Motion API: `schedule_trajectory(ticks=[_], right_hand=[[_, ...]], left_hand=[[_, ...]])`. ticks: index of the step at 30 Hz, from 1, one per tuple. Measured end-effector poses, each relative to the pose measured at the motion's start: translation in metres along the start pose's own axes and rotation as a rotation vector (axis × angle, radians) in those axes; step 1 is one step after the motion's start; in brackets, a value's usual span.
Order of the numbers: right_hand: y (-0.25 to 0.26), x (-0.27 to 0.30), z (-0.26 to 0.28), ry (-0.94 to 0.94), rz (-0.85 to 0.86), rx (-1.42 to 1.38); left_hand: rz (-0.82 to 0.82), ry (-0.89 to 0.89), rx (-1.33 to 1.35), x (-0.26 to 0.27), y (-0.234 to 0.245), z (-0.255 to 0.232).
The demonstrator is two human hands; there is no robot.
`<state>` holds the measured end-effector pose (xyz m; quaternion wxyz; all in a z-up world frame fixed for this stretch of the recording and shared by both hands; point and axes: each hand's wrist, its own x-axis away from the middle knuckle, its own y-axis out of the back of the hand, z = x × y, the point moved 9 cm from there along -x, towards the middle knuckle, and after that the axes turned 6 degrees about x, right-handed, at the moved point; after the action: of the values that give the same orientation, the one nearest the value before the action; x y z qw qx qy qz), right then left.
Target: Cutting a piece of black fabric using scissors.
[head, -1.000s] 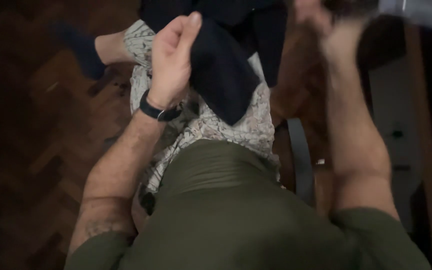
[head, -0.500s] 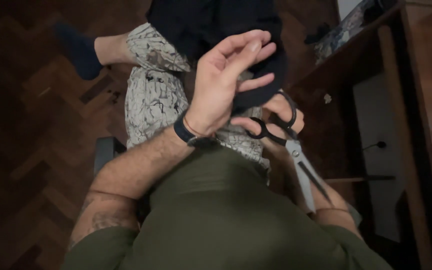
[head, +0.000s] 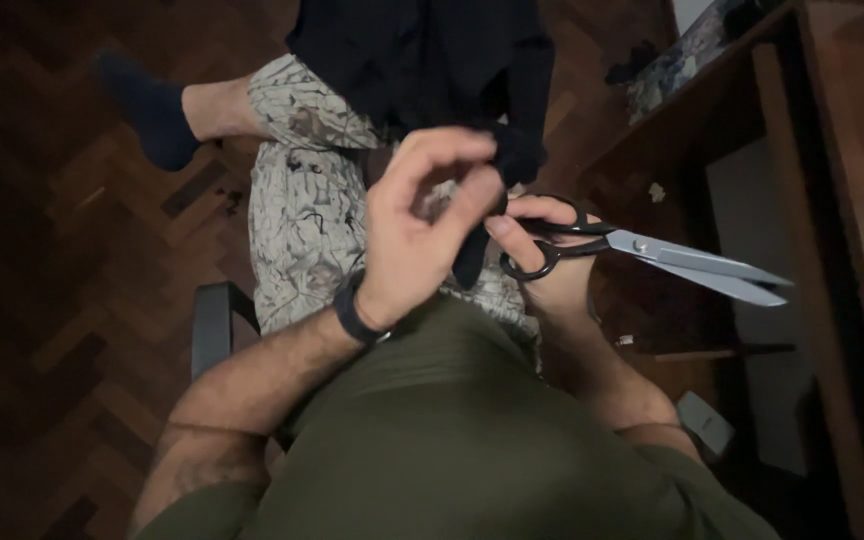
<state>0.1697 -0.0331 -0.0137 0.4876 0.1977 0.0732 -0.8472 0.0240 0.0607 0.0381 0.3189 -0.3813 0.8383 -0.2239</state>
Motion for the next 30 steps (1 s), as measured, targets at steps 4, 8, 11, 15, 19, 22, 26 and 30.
schedule_trajectory(ticks=[4, 8, 11, 15, 19, 22, 26, 30], right_hand=[[-0.003, 0.002, -0.011, -0.085, 0.031, -0.042], [0.002, 0.008, -0.028, -0.163, 0.036, -0.106], [0.003, 0.006, -0.033, -0.262, -0.017, -0.496], [-0.002, 0.001, -0.047, -0.384, -0.041, -0.733], [-0.003, 0.007, -0.068, -0.439, -0.021, -0.875], [0.022, -0.001, -0.059, -0.397, -0.141, -0.844], [0.03, -0.003, -0.037, -0.325, -0.11, -0.866], [0.021, 0.005, -0.047, -0.39, -0.152, -0.917]], left_hand=[[0.014, -0.131, -0.616, 0.012, 0.005, -0.023], [-0.025, 0.026, -0.428, 0.018, 0.026, -0.009], [-0.107, 0.182, -0.149, 0.021, 0.041, 0.013], [-0.174, 0.304, 0.123, 0.036, 0.056, 0.049], [-0.21, 0.176, -0.049, 0.042, 0.08, 0.042], [-0.271, 0.122, -0.102, 0.04, 0.091, 0.009], [-0.262, 0.238, 0.251, 0.031, 0.068, -0.011], [-0.304, 0.316, 0.274, 0.049, 0.066, 0.015]])
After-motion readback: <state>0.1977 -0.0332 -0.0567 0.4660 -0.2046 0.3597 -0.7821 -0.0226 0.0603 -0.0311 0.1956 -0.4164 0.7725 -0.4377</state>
